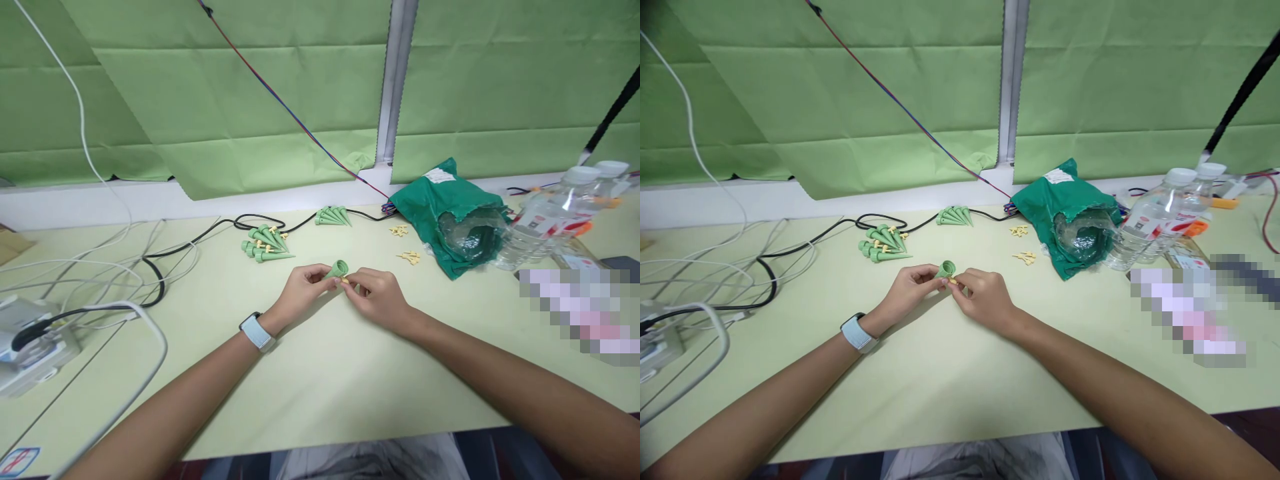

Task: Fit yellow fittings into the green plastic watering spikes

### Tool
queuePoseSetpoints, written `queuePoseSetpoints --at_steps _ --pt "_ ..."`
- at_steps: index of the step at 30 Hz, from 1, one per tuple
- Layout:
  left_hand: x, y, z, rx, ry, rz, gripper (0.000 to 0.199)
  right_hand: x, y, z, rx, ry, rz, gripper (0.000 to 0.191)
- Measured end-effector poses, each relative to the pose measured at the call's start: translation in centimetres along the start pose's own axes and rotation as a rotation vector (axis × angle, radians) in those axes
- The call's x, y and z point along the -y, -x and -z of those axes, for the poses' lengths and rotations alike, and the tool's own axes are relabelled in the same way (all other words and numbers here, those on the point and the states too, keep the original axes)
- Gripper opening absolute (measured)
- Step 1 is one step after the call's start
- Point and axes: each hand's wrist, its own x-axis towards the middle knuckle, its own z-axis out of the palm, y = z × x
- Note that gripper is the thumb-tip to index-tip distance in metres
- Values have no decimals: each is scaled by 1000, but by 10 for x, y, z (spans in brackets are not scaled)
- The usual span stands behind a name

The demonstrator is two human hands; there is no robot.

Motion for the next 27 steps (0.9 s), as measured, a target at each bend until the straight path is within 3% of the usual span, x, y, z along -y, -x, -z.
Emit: queuePoseSetpoints --at_steps 5,8,15,24,27 --pt "-2 1 -1 1 20 12 23 -2 2 -3 -79 127 92 26" --pt "-3 1 -1 8 28 18 26 -3 0 -4 -126 60 104 23" --pt "-1 2 -1 23 64 19 28 -2 -5 -1 46 -147 4 20" --pt "-2 1 -2 21 45 5 27 3 -1 -3 -59 -1 32 20" --pt "-1 0 -2 11 62 2 27 3 -1 -3 -15 22 -7 16"
